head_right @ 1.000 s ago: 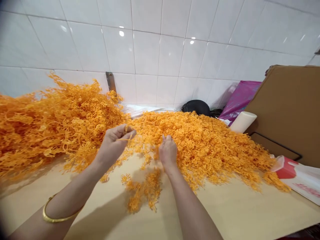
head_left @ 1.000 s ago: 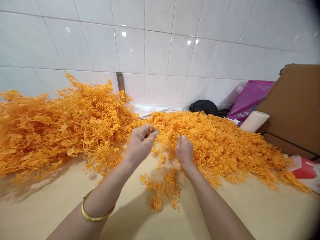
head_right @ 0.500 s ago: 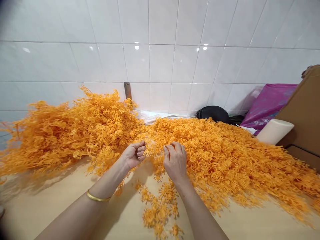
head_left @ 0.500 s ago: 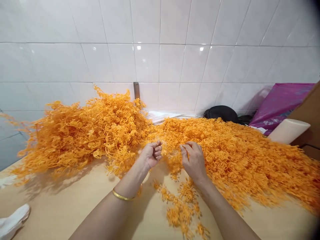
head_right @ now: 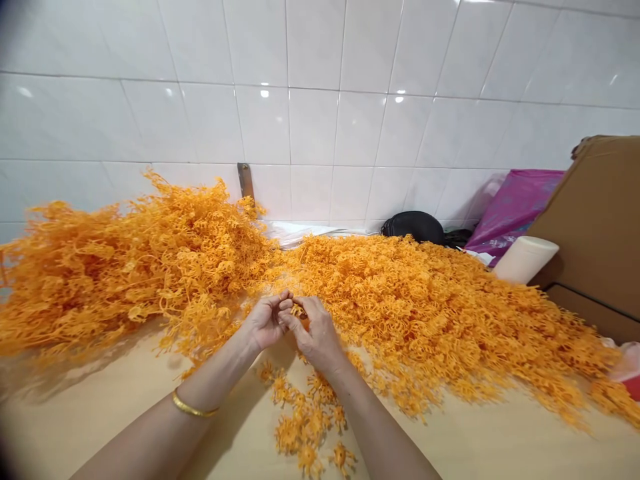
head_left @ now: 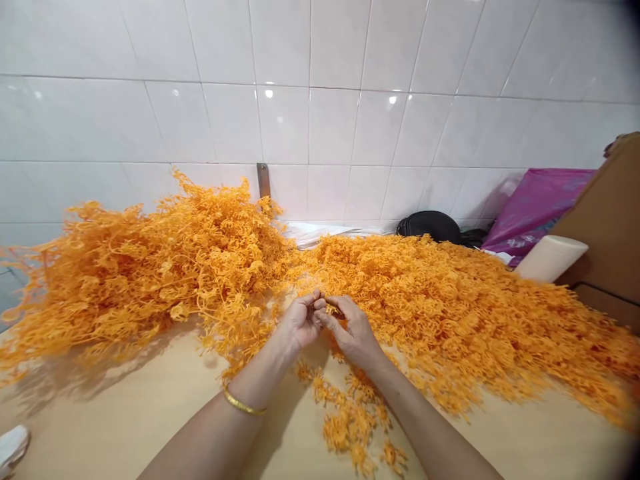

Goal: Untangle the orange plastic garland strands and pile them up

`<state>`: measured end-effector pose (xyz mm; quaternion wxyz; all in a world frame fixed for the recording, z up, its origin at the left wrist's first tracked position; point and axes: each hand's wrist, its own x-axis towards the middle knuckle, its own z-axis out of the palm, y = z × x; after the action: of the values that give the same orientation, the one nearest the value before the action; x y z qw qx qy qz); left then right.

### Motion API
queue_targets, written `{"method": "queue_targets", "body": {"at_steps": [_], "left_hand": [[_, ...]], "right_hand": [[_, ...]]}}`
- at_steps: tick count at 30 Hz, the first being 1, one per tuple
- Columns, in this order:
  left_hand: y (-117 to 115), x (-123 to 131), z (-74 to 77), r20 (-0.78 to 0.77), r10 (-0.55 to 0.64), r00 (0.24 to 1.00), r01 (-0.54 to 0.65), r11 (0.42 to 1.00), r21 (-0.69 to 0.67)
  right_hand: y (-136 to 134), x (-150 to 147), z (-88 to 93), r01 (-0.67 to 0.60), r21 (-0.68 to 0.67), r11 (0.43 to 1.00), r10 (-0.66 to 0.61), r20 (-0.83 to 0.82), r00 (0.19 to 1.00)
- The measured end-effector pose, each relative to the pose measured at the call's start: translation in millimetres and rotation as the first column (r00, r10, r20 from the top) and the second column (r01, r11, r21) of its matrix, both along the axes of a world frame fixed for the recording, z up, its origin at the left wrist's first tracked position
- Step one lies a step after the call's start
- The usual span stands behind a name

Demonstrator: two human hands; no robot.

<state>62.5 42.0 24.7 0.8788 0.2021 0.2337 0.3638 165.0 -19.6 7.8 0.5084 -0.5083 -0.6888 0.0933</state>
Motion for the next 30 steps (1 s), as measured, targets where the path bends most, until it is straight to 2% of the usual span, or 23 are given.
{"method": "queue_targets", "body": {"at_steps": [3,7,9,11,14,16,18,19,20,21,23,25,27,30], "left_hand": [[0,0,-1.5,-0.058,0.018,0.998,-0.019,1.000,-0.003],[0,-1,-2.0,-0.136,-0.022,0.990,0.031,0.998,0.061],[-1,-2,-0.8,-0.190,-0.023,0.982,0.047,0.992,0.120],[-2,-2,1.1,-0.236,-0.021,0.971,0.063,0.983,0.172],[0,-4,5.9,-0.230,-0.050,0.972,0.097,0.975,0.200],[6,-11,12.6,-0.160,-0.039,0.986,0.072,0.976,0.205],[13,-22,23.4,-0.066,0.022,0.998,-0.005,0.971,0.240],[16,-28,29.9,-0.027,0.056,0.998,-0.046,0.960,0.275],[17,-33,36.4,0.006,0.080,0.997,-0.078,0.942,0.327],[16,-36,42.5,0.020,0.092,0.996,-0.093,0.920,0.380],[9,-36,50.8,0.016,0.104,0.994,-0.098,0.865,0.492],[-1,-28,51.9,-0.046,0.140,0.989,-0.082,0.784,0.615],[-11,-17,45.8,-0.142,0.240,0.960,-0.053,0.657,0.752],[-19,-4,28.0,-0.243,0.448,0.860,0.043,0.411,0.911]], "right_hand": [[0,-1,-2.2,0.017,0.004,1.000,-0.017,0.043,0.999],[2,-2,-8.5,0.184,0.031,0.983,-0.186,0.203,0.961],[3,-2,-8.2,0.204,0.050,0.978,-0.210,0.290,0.934],[2,-2,-2.9,0.126,0.026,0.992,-0.128,0.305,0.944],[-5,0,12.8,-0.075,-0.089,0.993,0.091,0.194,0.977],[-11,3,23.1,-0.248,-0.213,0.945,0.276,0.109,0.955],[-17,6,28.3,-0.376,-0.334,0.864,0.414,0.049,0.909],[-18,8,28.1,-0.394,-0.374,0.839,0.441,0.045,0.896],[-17,10,26.0,-0.371,-0.389,0.843,0.426,0.064,0.902],[-16,13,22.5,-0.310,-0.376,0.873,0.370,0.100,0.924],[-12,17,12.7,-0.114,-0.301,0.947,0.177,0.189,0.966],[-6,21,2.9,0.088,-0.225,0.970,-0.024,0.276,0.961],[-2,23,-4.6,0.232,-0.170,0.958,-0.158,0.364,0.918],[3,22,-13.6,0.333,-0.079,0.940,-0.257,0.483,0.837]]}}
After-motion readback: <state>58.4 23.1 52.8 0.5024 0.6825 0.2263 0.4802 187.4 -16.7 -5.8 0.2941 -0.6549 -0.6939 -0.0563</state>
